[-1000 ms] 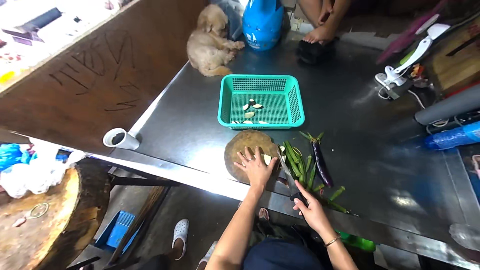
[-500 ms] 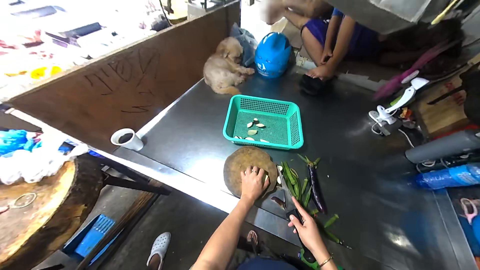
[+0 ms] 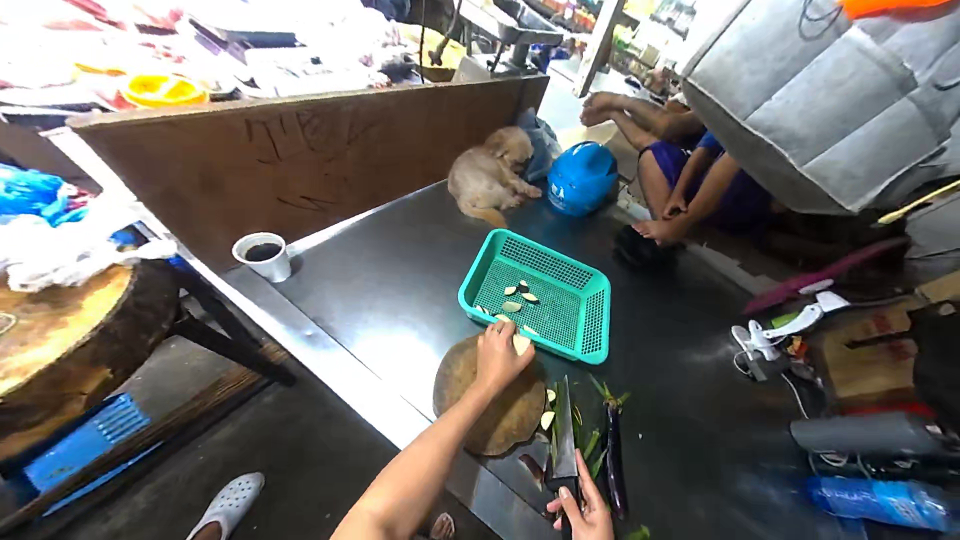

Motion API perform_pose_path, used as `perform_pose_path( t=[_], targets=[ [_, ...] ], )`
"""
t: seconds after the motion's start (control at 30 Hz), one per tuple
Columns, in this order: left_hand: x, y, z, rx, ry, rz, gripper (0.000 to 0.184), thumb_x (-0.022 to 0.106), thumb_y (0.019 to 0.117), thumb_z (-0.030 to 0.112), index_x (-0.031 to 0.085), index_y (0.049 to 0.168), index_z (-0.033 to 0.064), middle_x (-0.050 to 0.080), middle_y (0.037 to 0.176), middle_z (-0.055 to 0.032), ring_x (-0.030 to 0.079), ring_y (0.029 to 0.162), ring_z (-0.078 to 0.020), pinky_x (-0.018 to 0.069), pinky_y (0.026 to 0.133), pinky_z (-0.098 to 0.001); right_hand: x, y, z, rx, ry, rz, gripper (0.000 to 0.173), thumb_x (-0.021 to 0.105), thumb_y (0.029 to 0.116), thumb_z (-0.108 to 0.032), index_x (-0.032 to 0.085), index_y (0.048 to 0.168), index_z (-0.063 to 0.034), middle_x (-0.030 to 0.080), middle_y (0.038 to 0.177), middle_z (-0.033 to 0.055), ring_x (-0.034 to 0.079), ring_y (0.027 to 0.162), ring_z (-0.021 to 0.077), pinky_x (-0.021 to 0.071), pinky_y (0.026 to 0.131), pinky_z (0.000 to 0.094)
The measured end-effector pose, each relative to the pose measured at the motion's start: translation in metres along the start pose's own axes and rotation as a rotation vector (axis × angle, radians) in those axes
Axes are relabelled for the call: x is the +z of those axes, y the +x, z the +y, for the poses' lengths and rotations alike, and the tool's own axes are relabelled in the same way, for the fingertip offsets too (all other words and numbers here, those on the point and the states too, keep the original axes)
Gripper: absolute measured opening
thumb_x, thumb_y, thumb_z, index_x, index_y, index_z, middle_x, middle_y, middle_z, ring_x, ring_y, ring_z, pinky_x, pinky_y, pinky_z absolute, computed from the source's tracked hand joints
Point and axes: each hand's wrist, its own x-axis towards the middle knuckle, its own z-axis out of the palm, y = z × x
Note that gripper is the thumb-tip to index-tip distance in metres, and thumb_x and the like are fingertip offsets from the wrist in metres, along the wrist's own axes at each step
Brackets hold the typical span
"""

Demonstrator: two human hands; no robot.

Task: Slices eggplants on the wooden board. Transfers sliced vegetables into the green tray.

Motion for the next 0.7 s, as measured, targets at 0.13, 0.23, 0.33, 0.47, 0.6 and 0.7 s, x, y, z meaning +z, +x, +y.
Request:
perform_pose_path(
  t=[0.13,0.23,0.33,0.47,0.6,0.7],
  targets=[
    [0.004,0.087,0.014,-0.235,-0.083,-0.201,0.060,0.057,0.1000,0.054,0.062,0.130,0.0015,0.061,0.131,-0.0238,0.058,0.124,-0.0422,0.0454,0.101,-0.0656,0.002,0.001,-0.008,0.029,0.018,0.033,0.064,0.049,0.1027,0.001,0.027,0.163,-0.0052,0.063,0.129,0.0222,0.071,0.075,0.0210,0.0617,0.064,0.0362],
    [0.021,0.122,-0.006,-0.363,-0.203,-0.301,0.068,0.045,0.1042,0.058,0.049,0.145,0.0041,0.045,0.147,-0.0315,0.050,0.131,-0.0502,0.0432,0.102,-0.0696,0.001,-0.001,-0.003,0.046,0.034,0.068,0.065,0.049,0.1019,0.002,0.028,0.162,-0.0055,0.061,0.135,0.0208,0.071,0.075,0.0191,0.0622,0.065,0.0347],
    [0.023,0.130,-0.036,-0.310,-0.227,-0.369,0.073,0.051,0.1021,0.057,0.040,0.154,0.0072,0.040,0.153,-0.0328,0.051,0.130,-0.0518,0.0446,0.103,-0.0684,-0.002,-0.001,0.003,0.063,0.037,0.092,0.065,0.050,0.1019,0.002,0.028,0.162,-0.0054,0.061,0.137,0.0199,0.072,0.075,0.0190,0.0626,0.065,0.0347],
    [-0.001,0.119,-0.067,-0.052,0.177,-0.598,0.070,0.058,0.0969,0.061,0.058,0.140,0.0052,0.057,0.141,-0.0242,0.061,0.123,-0.0431,0.0479,0.101,-0.0659,-0.003,0.001,0.008,0.101,0.045,0.119,0.065,0.052,0.1011,0.003,0.030,0.162,-0.0063,0.064,0.132,0.0196,0.072,0.072,0.0184,0.0625,0.064,0.0343],
    [-0.025,0.105,-0.070,0.055,0.328,-0.797,0.078,0.063,0.0867,0.072,0.062,0.138,0.0138,0.060,0.139,-0.0175,0.061,0.125,-0.0377,0.0478,0.103,-0.0642,0.007,0.016,0.016,0.099,0.064,0.083,0.065,0.053,0.1010,0.001,0.033,0.162,-0.0102,0.064,0.134,0.0149,0.071,0.071,0.0169,0.0624,0.061,0.0336],
    [-0.037,0.094,-0.070,0.120,0.413,-0.866,0.065,0.062,0.0934,0.062,0.062,0.139,0.0153,0.060,0.140,-0.0176,0.060,0.125,-0.0386,0.0482,0.102,-0.0649,0.020,0.035,0.011,0.050,0.060,0.053,0.065,0.055,0.1000,0.001,0.037,0.161,-0.0127,0.071,0.121,0.0131,0.071,0.068,0.0178,0.0616,0.058,0.0333]
  ],
)
